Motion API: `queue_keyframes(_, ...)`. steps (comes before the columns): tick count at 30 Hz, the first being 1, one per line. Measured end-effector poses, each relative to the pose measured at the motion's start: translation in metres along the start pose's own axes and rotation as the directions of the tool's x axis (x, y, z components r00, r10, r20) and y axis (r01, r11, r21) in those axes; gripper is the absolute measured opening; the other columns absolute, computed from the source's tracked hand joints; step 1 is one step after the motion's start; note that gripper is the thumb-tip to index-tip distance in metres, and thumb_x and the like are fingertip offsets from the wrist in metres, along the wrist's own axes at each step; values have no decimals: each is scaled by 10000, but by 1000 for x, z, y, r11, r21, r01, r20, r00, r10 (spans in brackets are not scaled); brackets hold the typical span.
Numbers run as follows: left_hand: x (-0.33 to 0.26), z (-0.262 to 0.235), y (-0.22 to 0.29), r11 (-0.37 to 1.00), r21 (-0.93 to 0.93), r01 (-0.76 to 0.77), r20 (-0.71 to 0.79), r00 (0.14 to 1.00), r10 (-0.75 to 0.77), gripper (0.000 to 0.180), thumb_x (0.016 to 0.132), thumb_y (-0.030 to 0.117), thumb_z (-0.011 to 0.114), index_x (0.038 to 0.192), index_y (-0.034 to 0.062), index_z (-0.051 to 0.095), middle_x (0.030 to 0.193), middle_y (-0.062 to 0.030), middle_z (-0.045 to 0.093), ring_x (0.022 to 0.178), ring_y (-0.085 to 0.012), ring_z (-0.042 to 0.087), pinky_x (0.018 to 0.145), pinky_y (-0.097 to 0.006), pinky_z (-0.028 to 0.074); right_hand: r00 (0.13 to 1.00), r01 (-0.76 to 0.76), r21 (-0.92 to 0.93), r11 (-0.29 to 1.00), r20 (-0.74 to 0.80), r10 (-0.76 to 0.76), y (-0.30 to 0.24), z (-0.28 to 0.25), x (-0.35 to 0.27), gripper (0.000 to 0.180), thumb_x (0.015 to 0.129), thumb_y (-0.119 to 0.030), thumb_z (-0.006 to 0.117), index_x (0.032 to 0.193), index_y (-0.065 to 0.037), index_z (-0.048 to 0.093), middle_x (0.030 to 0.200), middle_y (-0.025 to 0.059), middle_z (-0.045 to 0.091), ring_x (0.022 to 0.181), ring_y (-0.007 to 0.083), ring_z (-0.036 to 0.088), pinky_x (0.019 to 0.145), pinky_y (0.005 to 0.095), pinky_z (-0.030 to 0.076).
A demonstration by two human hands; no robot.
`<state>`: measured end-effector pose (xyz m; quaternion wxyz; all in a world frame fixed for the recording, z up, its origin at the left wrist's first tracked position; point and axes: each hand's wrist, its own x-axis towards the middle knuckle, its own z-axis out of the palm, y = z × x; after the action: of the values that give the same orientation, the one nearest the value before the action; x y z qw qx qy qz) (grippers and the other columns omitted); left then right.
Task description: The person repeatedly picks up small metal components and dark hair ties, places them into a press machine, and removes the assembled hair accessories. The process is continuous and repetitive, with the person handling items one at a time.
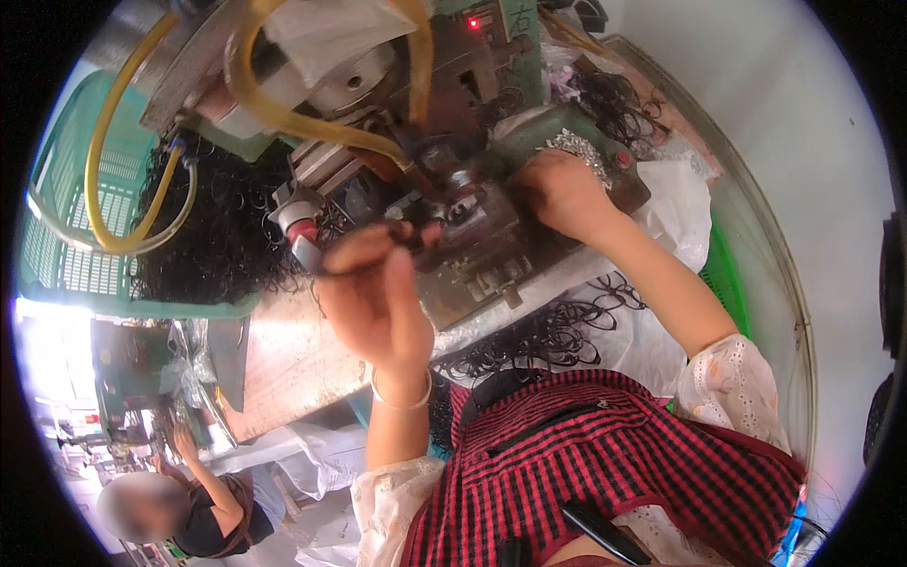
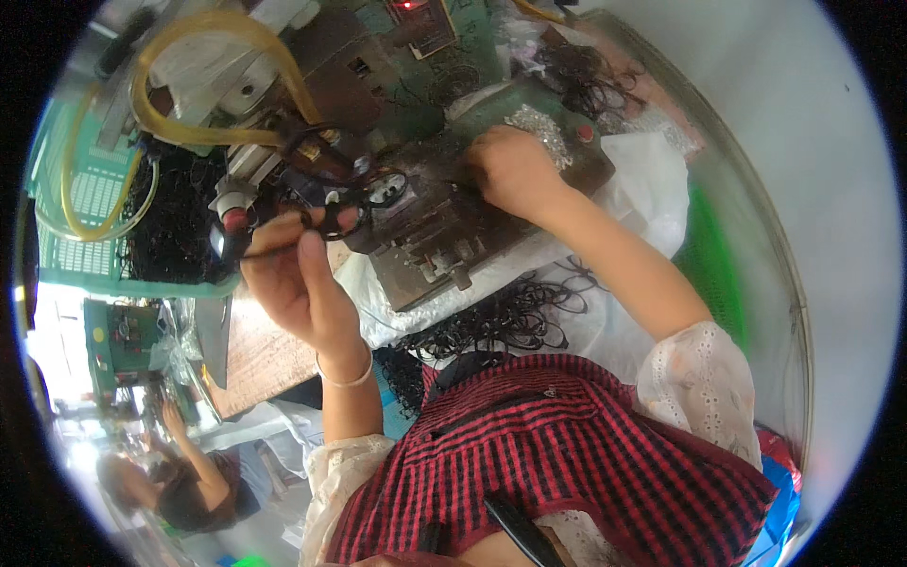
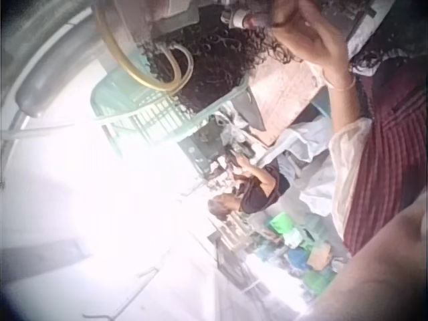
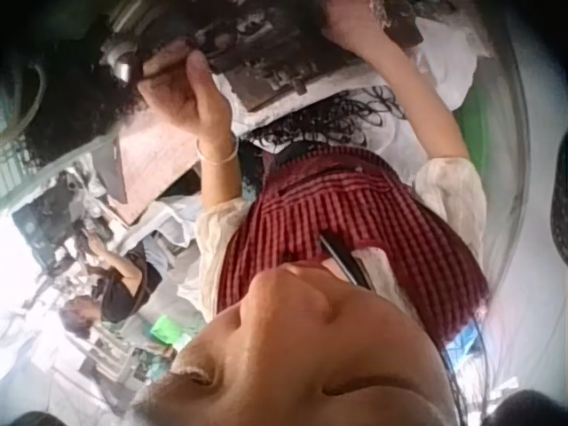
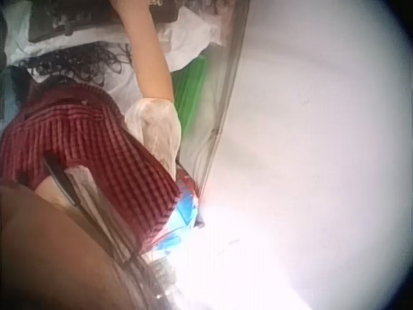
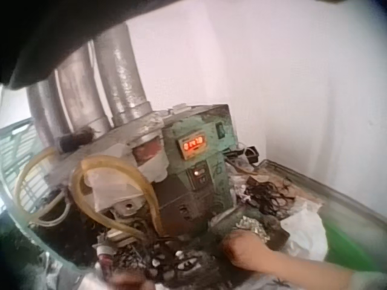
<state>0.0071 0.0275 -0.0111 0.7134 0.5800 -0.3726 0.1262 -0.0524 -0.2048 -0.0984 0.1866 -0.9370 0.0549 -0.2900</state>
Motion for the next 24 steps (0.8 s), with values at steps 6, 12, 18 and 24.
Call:
queue_keyframes(6, 27, -29, 33, 982, -138, -126, -30, 992, 123, 212, 904, 93, 598, 1019, -27, 467, 893, -193, 601, 782, -252, 645, 608, -382, 599, 983, -173, -183, 968, -85, 160, 16, -33, -3, 144, 708, -77, 684, 850, -65, 665, 947, 98, 640, 938, 320, 594, 780, 433, 508)
queue_keyframes(12, 30, -40, 43, 975, -145, -169, 83, 980, 182, 169, 941, -14, 471, 1096, -27, 537, 1010, -192, 622, 859, -207, 647, 654, -348, 600, 967, -237, -246, 940, -153, 204, 19, -21, -18, 140, 707, -98, 715, 822, -61, 645, 979, 79, 653, 945, 290, 601, 755, 410, 518)
queue_keyframes(18, 59, -19, 31, 988, 117, -96, -107, 988, 109, 82, 911, -36, 586, 955, -55, 519, 911, -161, 609, 822, -225, 657, 623, -355, 628, 974, -204, -310, 929, -156, 162, 35, -18, -20, 149, 735, -119, 716, 858, -76, 644, 992, 54, 651, 968, 280, 595, 744, 403, 518)
queue_keyframes(24, 59, -19, 37, 999, 20, -36, -94, 995, 38, 110, 908, -37, 598, 962, -68, 506, 978, -149, 596, 830, -222, 661, 640, -352, 636, 960, -272, -360, 892, -162, 227, 27, -22, -16, 147, 726, -117, 727, 847, -81, 651, 985, 46, 649, 959, 271, 594, 729, 397, 520)
